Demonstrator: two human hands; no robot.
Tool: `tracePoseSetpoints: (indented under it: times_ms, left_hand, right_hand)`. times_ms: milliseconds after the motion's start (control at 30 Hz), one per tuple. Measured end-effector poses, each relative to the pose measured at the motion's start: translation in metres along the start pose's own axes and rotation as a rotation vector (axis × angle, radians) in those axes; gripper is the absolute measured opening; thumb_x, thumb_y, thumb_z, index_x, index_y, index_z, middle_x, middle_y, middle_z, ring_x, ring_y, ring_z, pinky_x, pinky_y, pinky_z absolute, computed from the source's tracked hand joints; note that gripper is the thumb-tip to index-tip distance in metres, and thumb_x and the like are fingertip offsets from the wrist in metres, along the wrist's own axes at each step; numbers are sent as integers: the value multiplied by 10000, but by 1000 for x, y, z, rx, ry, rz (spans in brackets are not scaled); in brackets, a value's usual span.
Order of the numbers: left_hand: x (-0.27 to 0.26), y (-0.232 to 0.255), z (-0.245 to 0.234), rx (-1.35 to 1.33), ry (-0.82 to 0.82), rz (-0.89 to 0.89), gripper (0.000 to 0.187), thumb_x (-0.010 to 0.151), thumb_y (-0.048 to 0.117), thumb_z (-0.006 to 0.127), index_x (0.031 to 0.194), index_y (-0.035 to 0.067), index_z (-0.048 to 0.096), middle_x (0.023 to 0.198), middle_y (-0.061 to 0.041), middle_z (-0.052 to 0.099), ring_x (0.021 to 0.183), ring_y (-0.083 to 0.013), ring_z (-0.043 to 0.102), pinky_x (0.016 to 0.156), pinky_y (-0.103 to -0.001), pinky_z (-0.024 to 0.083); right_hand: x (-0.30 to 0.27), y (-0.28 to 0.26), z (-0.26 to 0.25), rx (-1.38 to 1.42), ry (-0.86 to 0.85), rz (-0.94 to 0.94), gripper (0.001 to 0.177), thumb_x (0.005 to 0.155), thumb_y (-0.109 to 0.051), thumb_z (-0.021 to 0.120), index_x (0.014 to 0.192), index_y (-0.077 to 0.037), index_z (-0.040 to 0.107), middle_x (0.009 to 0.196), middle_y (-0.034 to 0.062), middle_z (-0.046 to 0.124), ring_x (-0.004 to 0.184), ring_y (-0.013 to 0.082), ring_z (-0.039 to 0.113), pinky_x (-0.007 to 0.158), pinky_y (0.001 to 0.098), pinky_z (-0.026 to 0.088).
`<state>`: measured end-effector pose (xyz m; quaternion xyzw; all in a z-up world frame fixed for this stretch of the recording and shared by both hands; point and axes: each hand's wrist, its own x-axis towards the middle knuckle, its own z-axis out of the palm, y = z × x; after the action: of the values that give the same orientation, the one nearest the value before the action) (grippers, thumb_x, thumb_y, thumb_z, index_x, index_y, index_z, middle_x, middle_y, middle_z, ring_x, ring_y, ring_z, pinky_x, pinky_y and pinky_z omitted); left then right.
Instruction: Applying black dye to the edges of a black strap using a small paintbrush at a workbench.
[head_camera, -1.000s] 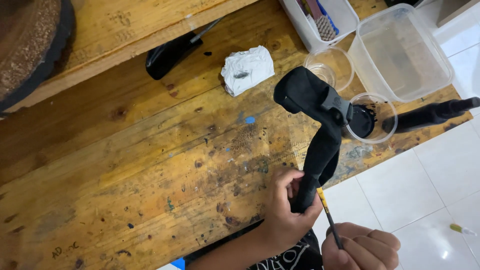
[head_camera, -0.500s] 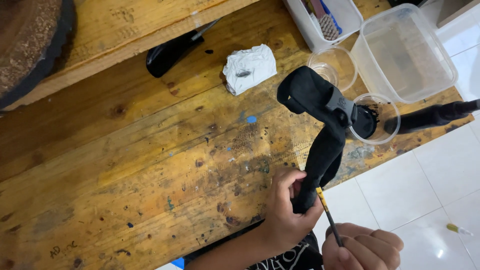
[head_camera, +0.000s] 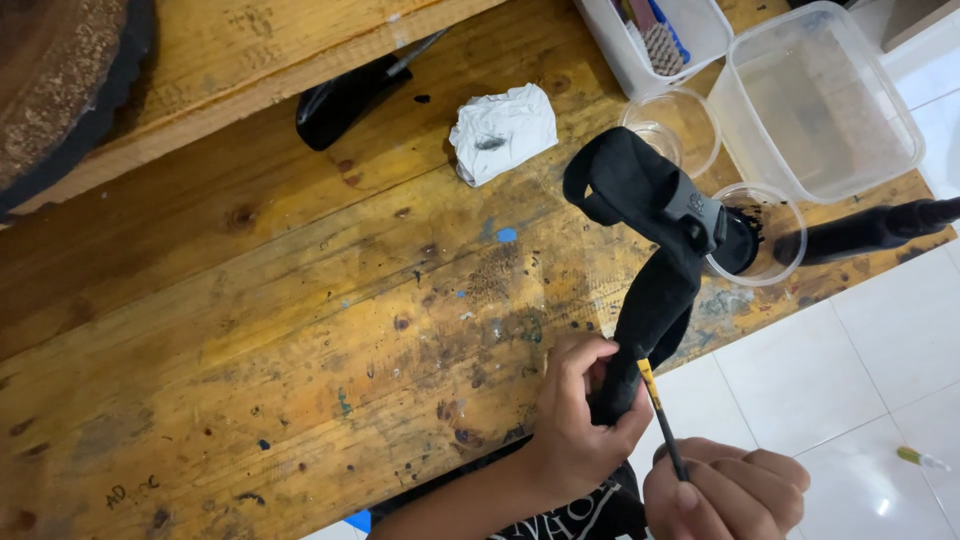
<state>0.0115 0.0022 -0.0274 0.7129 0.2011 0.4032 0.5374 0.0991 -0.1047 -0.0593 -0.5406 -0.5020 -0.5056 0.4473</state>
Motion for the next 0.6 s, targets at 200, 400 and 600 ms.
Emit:
tracePoseSetpoints:
  times_ms: [200, 400, 600]
  left_hand:
    - [-3, -3, -1, -25, -26, -41, 456, 874, 12, 674, 1282, -19, 473, 1159, -193, 534, 981, -279, 580, 777, -336, 532]
    - [-1, -3, -1, -3, -13, -5, 430, 903, 12, 682, 1276, -20, 470, 1138, -193, 537, 918, -267, 576, 732, -328, 517]
    - [-1, -2, 1, -3, 3, 1, 434, 909, 29, 700, 1275, -14, 471, 1131, -190, 546, 950, -272, 599, 740, -322, 537]
  right_hand:
    - [6, -9, -5, -57, -118, 115, 355, 850, 80, 533, 602, -146, 418, 540, -50, 420, 464, 115, 333, 499, 339, 198]
    - [-5, -3, -21, -48, -154, 44, 318, 846, 167, 560, 853, -151, 539, 616, -52, 473, 510, 137, 366, 519, 345, 221]
    - [1, 6, 3, -43, 47, -28, 281, 905, 34, 469, 699, -149, 413, 547, -38, 381, 494, 144, 268, 499, 356, 151]
